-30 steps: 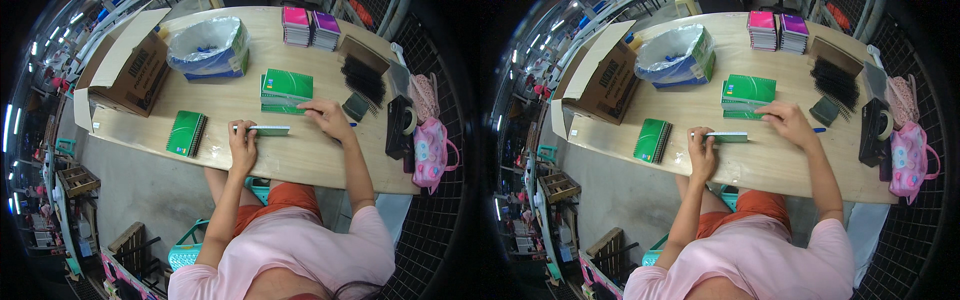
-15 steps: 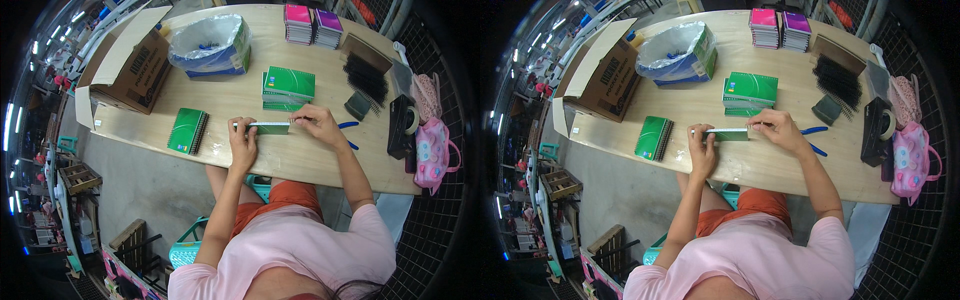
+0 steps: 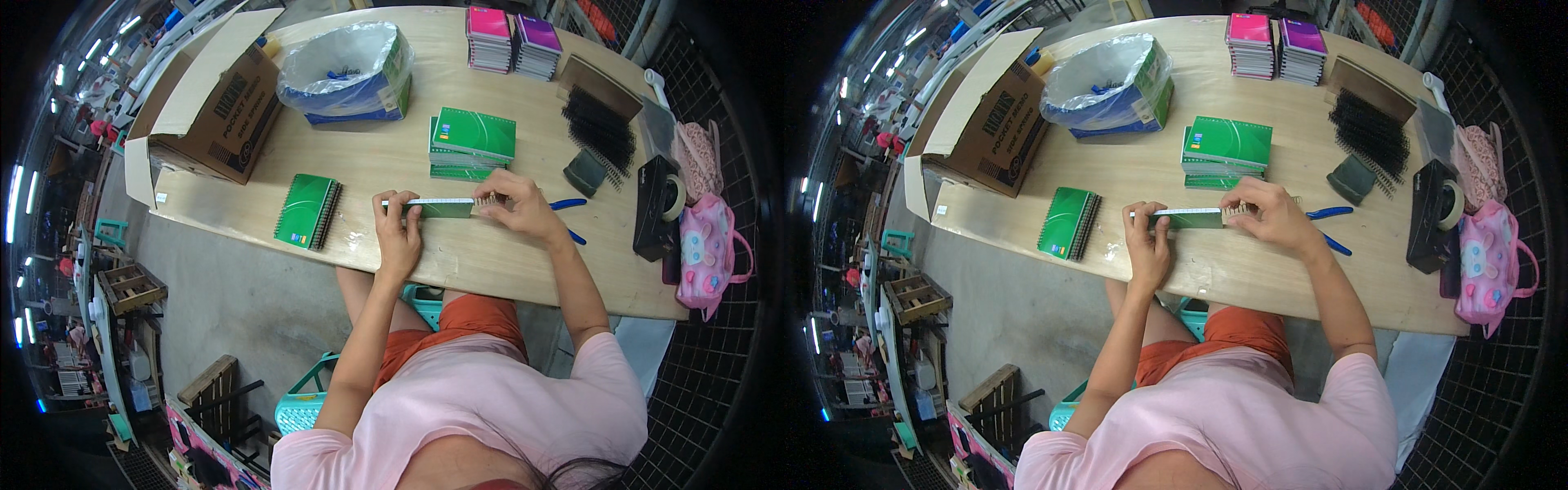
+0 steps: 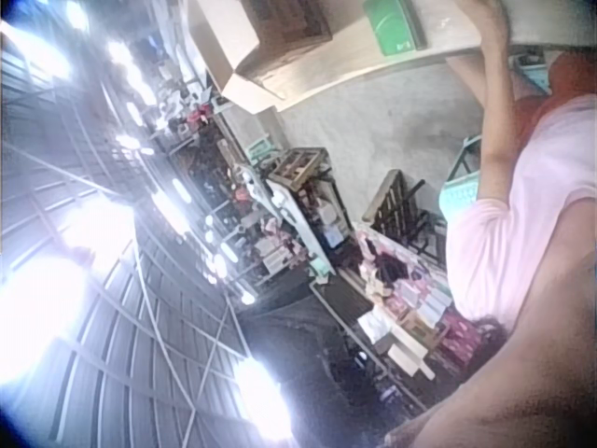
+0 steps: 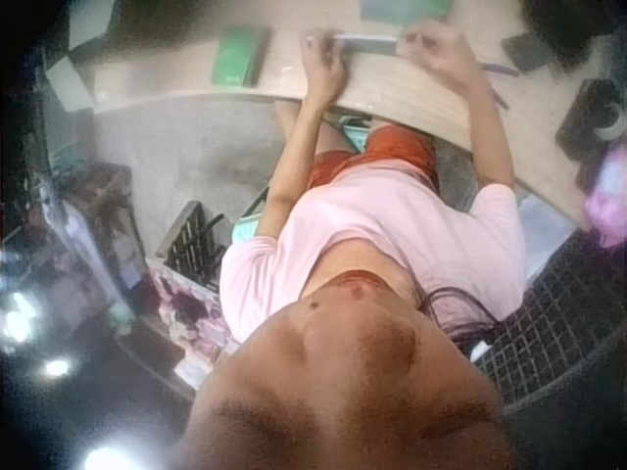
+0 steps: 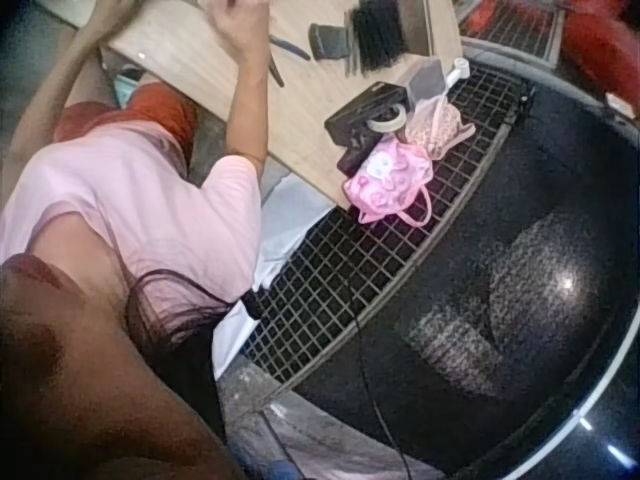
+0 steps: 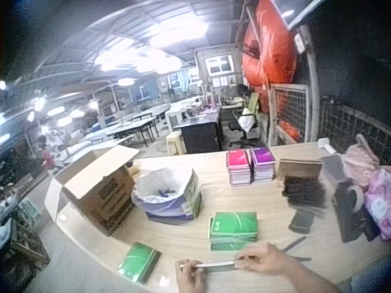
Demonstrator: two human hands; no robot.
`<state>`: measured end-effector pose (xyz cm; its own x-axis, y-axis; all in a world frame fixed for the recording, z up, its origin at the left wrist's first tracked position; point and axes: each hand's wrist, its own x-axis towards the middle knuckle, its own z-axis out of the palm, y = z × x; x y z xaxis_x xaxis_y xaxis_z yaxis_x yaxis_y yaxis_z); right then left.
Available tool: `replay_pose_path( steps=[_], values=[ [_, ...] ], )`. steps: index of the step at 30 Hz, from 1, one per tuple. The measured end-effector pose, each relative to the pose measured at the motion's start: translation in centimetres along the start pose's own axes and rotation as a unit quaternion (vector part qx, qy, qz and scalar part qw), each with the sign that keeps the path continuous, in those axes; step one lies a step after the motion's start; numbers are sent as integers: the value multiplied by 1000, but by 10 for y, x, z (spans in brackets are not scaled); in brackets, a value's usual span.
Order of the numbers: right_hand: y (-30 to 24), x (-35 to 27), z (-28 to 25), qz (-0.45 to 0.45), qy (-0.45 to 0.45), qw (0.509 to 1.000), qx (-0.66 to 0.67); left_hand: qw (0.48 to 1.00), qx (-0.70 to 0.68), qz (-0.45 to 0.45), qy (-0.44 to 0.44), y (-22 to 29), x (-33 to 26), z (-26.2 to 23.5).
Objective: The person threads a plastic spiral coil through the punched holes of a notebook, snips the excess coil with pliers, and then places the finished notebook on a stack before picking up the next one.
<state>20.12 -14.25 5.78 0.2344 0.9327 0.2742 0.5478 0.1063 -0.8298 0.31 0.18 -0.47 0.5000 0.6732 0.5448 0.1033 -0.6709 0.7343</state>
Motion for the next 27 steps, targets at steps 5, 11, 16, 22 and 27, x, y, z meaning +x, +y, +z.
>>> replay_pose_path(
  steps=[5, 11, 16, 22, 27],
  values=[
    [11, -2, 1, -31, -14, 997, -75, 1000, -7, -5, -3, 2, 0, 1],
    [6, -1, 8, -46, -3, 992, -114, 1000, -4, 2, -5, 2, -1, 1],
    [1, 0, 14, -79, 22, 979, -186, 1000, -3, -10, -22, 2, -2, 2],
    [-8, -1, 19, -33, 32, 979, -200, 1000, 12, 17, -7, -2, -3, 2],
    [-3, 0, 20, -97, 50, 974, -198, 999, 20, 25, -2, -4, -3, 2]
  ],
)
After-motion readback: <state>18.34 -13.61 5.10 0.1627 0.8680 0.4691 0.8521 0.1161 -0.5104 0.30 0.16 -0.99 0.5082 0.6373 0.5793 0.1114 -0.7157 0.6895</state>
